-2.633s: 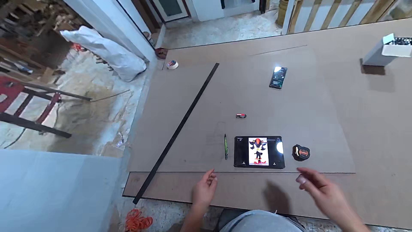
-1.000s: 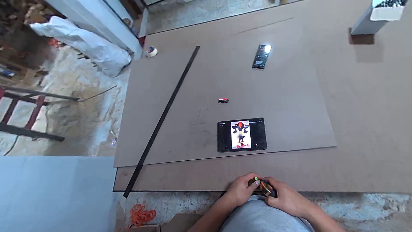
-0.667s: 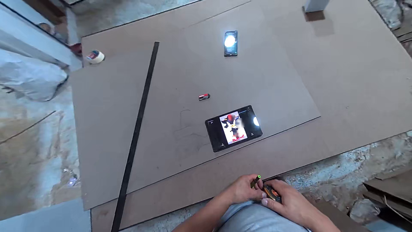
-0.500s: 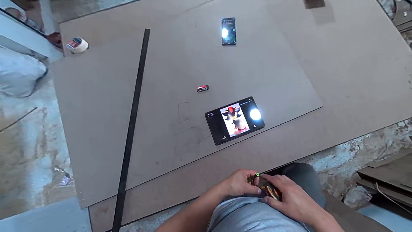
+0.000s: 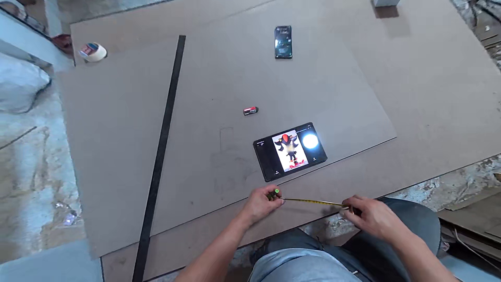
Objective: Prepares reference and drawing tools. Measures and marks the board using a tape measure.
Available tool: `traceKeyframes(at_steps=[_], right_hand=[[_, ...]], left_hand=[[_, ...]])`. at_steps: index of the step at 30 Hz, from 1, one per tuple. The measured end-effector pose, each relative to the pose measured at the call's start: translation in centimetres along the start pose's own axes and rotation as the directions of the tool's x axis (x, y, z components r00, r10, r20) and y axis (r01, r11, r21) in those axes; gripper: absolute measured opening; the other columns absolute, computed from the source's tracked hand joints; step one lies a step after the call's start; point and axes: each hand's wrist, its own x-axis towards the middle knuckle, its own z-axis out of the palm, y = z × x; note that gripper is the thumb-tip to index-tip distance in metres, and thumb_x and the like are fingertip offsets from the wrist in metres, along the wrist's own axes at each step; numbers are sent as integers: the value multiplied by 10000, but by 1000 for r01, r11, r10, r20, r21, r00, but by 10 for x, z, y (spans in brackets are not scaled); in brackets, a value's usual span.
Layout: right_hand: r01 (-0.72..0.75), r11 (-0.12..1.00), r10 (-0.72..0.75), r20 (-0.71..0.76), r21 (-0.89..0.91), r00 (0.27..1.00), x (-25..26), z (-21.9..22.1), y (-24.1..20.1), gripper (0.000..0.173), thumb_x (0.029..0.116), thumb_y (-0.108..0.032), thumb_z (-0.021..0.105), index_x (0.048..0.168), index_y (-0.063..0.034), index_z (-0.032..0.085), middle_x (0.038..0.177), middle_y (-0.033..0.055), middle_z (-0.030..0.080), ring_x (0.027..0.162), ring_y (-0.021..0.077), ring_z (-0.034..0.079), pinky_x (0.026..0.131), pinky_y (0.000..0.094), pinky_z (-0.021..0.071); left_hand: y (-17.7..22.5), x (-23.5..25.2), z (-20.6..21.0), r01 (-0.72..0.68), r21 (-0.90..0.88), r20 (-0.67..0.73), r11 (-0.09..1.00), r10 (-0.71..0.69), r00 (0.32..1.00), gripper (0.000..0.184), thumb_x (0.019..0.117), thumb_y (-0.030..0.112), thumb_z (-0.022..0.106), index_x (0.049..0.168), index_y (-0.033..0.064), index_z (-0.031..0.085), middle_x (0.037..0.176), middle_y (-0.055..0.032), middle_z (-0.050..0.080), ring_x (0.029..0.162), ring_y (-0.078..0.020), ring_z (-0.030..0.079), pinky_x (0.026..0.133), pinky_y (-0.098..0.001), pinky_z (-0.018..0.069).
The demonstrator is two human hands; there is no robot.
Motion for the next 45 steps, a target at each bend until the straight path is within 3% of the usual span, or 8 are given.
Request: traceKeyframes(at_steps=[2, 5, 11, 24, 29, 33, 38, 45], right_hand=[[78, 996, -81, -48, -50, 996, 28, -3, 16, 372, 1008, -519, 530, 965, -235, 766, 874, -42, 704, 729, 143, 692, 620, 439, 596], [130, 985, -136, -51, -115, 989, 80, -10, 35, 320, 1032, -447, 557, 979, -211, 767, 917, -2, 707, 747, 196, 703, 615, 482, 593], [264, 952, -283, -115, -151, 952, 173, -17, 66, 176, 1018, -222, 633, 1114, -178, 774, 1152, 67, 726, 1068, 277, 701, 884, 530, 578], [270, 954, -291, -189, -128, 938, 268, -35, 80, 209, 1041, -213, 576, 1130, -223, 765, 1182, 60, 711, 1123, 295, 655, 970, 541, 504], [329, 938, -344, -172, -113, 923, 291, -40, 80, 207, 1036, -241, 578, 1114, -212, 768, 1185, 65, 705, 1126, 300, 647, 988, 542, 487], [363, 924, -381, -180, -122, 907, 293, -39, 81, 229, 1051, -261, 560, 1096, -190, 773, 1176, 51, 716, 1130, 290, 649, 988, 522, 491], [354, 927, -372, -190, -122, 909, 290, -36, 80, 255, 1060, -254, 537, 1099, -175, 777, 1205, 26, 728, 1163, 269, 648, 999, 511, 484], [363, 920, -386, -187, -148, 903, 291, -33, 80, 269, 1068, -251, 523, 1101, -152, 771, 1202, 54, 726, 1174, 297, 644, 1008, 525, 482]], left_hand=[[-4, 5, 5, 10, 24, -83, 1000, -8, 997, 111, 891, 168, 791, 983, 150, 731, 791, 18, 681, 685, -102, 634, 645, -317, 554], [-8, 20, 15, 14, 88, -207, 996, 5, 978, 108, 907, 217, 779, 997, 186, 727, 784, 42, 687, 661, -86, 632, 628, -329, 560], [3, 58, 22, 19, 280, -399, 960, 99, 912, 125, 924, 212, 772, 1038, 169, 743, 947, 15, 748, 835, -100, 714, 776, -388, 618], [7, 154, -31, -22, 430, -526, 902, 271, 806, 138, 881, 122, 786, 1018, 118, 768, 1033, -41, 744, 990, -162, 703, 884, -388, 587], [4, 161, -35, -66, 500, -485, 864, 342, 805, 167, 876, 104, 782, 1042, 119, 782, 981, -31, 743, 969, -164, 699, 874, -362, 586], [-3, 155, -41, -105, 535, -479, 838, 403, 780, 196, 950, 196, 722, 1121, 114, 773, 965, -36, 739, 941, -146, 692, 863, -318, 576], [-35, 116, -75, 94, 526, -619, 845, 304, 724, 289, 980, 208, 686, 1231, 68, 713, 1078, -117, 738, 973, -218, 713, 874, -412, 597], [-100, 106, -101, 297, 699, -629, 651, 361, 689, 396, 1041, 244, 436, 1312, 29, 630, 1149, -195, 673, 1089, -368, 637, 942, -525, 509]])
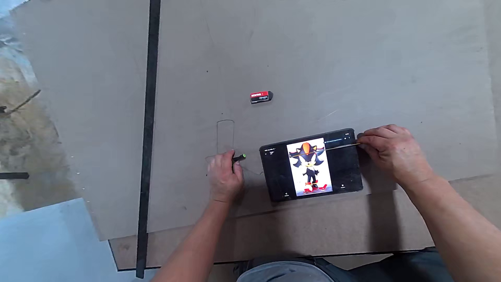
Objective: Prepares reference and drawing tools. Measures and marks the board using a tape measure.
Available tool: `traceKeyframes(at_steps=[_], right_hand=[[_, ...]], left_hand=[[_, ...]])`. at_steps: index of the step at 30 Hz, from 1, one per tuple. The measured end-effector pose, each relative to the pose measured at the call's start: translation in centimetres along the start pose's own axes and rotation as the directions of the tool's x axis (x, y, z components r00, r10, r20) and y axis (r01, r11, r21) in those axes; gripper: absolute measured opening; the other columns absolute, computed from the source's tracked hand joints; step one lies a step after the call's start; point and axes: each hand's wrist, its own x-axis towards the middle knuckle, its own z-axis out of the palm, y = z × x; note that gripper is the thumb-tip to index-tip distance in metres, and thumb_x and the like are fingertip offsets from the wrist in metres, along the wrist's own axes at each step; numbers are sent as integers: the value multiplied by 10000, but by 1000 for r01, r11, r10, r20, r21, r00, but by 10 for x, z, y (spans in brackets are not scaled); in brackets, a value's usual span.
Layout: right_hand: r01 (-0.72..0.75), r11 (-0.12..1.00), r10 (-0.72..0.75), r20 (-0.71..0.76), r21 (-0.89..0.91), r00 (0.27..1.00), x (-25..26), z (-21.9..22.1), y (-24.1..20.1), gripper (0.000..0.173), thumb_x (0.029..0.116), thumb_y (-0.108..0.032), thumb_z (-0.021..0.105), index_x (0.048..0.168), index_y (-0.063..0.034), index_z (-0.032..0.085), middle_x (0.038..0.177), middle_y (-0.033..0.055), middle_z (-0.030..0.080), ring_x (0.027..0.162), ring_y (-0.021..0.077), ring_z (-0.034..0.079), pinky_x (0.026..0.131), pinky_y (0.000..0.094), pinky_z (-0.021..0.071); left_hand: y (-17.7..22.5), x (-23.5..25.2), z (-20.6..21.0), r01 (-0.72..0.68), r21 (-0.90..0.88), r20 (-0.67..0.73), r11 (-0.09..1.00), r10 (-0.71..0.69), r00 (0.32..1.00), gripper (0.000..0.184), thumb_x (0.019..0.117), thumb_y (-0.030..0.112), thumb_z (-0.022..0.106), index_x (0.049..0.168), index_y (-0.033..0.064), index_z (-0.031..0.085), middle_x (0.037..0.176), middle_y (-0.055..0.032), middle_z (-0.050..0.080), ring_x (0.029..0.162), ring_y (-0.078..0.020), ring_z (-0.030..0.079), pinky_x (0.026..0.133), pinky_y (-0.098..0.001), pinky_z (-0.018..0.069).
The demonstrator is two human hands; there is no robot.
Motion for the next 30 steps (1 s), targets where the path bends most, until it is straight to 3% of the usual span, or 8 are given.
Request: traceKeyframes(at_steps=[5, 30], right_hand=[[-9, 1000, 8, -18, -18, 1000, 0, 1, -5, 273, 1072, -249, 519, 1112, -140, 766, 1198, 71, 727, 1166, 310, 649, 1000, 528, 483], [-19, 999, 18, -22, -27, 1000, 0, 2, -7, 272, 1071, -240, 524, 1105, -126, 769, 1194, 80, 728, 1180, 319, 645, 1013, 532, 484]], left_hand=[[2, 1, 1, -6, 38, -16, 999, 6, 1000, 412, 1031, 255, 420, 1309, 32, 627, 1133, -184, 678, 1052, -366, 646, 884, -522, 522], [4, 2, 0, -7, 54, -18, 999, 8, 1000, 423, 1018, 257, 414, 1304, 36, 632, 1118, -189, 677, 1041, -376, 637, 867, -525, 515]])
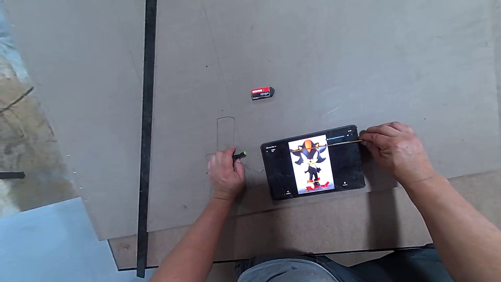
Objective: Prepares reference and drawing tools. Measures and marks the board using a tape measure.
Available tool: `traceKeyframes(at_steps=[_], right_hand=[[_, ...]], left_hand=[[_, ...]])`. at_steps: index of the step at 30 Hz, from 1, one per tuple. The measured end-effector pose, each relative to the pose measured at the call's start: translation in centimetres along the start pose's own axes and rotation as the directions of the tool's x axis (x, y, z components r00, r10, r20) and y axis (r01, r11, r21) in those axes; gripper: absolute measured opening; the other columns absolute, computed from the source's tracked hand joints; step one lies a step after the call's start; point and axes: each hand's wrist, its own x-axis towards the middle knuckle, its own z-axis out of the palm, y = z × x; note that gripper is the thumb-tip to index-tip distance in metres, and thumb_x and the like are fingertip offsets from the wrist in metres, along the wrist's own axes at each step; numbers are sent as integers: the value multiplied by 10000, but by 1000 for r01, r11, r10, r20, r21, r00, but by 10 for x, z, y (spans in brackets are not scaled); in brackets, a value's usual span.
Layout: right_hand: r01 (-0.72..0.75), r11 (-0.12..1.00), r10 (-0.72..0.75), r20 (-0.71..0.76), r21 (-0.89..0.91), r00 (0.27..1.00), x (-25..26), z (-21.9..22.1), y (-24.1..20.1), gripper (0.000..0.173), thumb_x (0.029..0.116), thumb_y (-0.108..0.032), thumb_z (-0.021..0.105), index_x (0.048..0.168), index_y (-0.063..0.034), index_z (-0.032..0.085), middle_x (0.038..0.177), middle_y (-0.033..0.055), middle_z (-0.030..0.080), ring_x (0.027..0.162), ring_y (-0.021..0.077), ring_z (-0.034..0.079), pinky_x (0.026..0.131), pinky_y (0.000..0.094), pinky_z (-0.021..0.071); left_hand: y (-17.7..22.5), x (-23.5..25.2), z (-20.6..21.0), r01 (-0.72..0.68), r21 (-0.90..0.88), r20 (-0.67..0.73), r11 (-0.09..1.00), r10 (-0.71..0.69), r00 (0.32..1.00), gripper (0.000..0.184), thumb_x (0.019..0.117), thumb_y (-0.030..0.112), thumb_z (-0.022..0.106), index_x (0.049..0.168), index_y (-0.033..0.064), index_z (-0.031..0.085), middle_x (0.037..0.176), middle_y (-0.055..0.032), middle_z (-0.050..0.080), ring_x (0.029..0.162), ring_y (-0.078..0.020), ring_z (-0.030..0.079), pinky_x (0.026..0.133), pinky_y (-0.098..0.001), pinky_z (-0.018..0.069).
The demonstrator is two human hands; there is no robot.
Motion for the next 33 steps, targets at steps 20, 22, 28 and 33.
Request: traceKeyframes(at_steps=[20, 22, 28, 33], right_hand=[[4, 1000, -4, 0, 13, 1000, -53, 4, -13, 257, 1063, -223, 529, 1075, -150, 775, 1174, 43, 736, 1154, 275, 657, 1016, 499, 489], [0, 1000, 0, -3, 10, 1000, -61, 5, -16, 256, 1059, -216, 529, 1069, -153, 776, 1174, 39, 737, 1152, 269, 661, 1017, 491, 492], [-7, 1000, 6, 9, 29, 1000, -81, 5, -23, 250, 1059, -200, 527, 1068, -153, 772, 1177, 34, 737, 1152, 268, 660, 1025, 485, 495], [-13, 1000, 13, 17, 21, 1000, -84, 6, -26, 256, 1063, -202, 520, 1074, -152, 770, 1178, 35, 735, 1155, 268, 659, 1022, 486, 495]], left_hand=[[1, 1, 1, -15, -19, -11, 1000, 15, 1000, 428, 1024, 290, 411, 1291, 34, 627, 1110, -204, 672, 1057, -397, 632, 897, -540, 497], [2, 0, -1, 5, -18, 30, 1000, -4, 1000, 434, 1031, 284, 405, 1316, 29, 610, 1155, -215, 661, 1096, -402, 622, 929, -555, 493], [2, -1, -1, -9, -21, 37, 1000, 10, 999, 439, 1040, 297, 400, 1327, 29, 595, 1161, -236, 653, 1112, -426, 614, 945, -572, 483], [3, 0, -2, -4, 14, 28, 1000, 4, 1000, 442, 1042, 308, 390, 1326, 43, 600, 1165, -225, 655, 1125, -416, 616, 951, -558, 485]])
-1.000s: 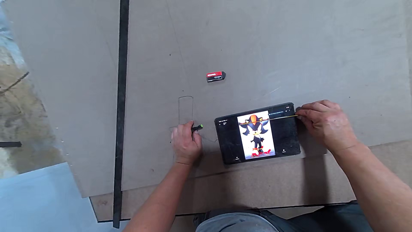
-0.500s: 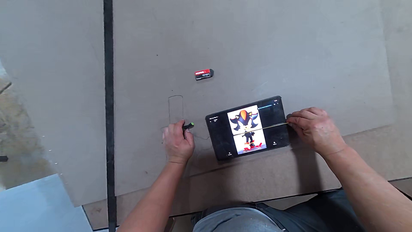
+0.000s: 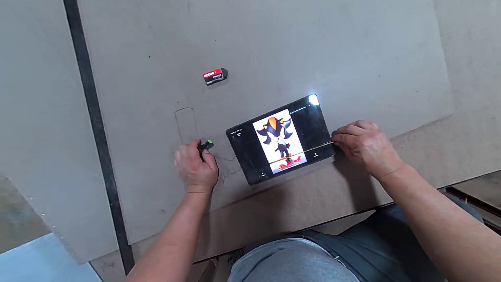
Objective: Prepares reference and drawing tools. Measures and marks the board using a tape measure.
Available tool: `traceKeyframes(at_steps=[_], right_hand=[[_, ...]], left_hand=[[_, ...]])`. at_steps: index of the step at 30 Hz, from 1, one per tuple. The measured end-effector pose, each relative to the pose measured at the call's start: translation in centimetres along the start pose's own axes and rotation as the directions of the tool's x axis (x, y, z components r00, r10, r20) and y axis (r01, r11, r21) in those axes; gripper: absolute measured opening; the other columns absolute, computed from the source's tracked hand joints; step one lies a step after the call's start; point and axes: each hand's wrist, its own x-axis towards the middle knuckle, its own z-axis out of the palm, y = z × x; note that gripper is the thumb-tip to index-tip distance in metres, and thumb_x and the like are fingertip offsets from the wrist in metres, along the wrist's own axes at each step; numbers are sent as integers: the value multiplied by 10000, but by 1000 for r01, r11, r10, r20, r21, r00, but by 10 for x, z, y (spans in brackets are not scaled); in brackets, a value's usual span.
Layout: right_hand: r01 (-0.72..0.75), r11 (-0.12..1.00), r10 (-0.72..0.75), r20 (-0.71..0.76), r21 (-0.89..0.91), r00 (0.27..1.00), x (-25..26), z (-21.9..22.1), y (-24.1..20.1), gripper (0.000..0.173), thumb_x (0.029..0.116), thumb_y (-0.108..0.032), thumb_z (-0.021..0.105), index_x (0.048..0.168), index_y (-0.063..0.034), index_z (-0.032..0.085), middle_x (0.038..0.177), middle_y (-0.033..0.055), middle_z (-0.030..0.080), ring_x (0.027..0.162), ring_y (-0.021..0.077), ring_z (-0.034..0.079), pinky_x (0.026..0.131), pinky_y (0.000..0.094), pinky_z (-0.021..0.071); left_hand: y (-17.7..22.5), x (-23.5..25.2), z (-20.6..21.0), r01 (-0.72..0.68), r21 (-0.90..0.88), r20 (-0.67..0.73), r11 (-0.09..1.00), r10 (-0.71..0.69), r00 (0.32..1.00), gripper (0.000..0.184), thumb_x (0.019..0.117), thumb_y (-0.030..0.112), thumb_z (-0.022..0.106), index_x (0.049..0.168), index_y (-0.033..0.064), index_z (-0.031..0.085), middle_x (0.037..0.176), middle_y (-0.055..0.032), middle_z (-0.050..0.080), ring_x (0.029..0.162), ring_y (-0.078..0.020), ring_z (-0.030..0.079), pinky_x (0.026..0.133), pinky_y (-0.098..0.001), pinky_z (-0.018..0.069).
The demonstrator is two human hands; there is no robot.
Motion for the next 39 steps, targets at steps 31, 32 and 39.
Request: traceKeyframes(at_steps=[31, 32, 39], right_hand=[[-6, 1000, 5, 61, 4, 998, 3, -4, -1, 270, 1064, -208, 506, 1071, -150, 769, 1191, 31, 730, 1165, 279, 650, 1027, 504, 486], [-5, 1000, 5, 62, 2, 998, 3, -4, 0, 270, 1065, -209, 505, 1073, -152, 769, 1193, 30, 729, 1166, 278, 650, 1030, 501, 485], [-8, 1000, 9, 55, -10, 998, 4, -4, -1, 269, 1062, -210, 508, 1072, -158, 772, 1191, 20, 731, 1165, 271, 650, 1026, 486, 492]], left_hand=[[3, 2, -2, 6, 18, 19, 1000, -6, 1000, 446, 1027, 296, 383, 1325, 42, 597, 1188, -246, 644, 1153, -438, 606, 959, -578, 477], [3, 2, -2, 3, 19, 16, 1000, -3, 1000, 446, 1028, 298, 385, 1325, 41, 596, 1188, -247, 645, 1157, -440, 605, 963, -580, 476], [0, 2, -1, -2, 14, 7, 1000, 2, 1000, 457, 1024, 301, 381, 1329, 39, 597, 1186, -236, 653, 1152, -429, 611, 965, -571, 480]])
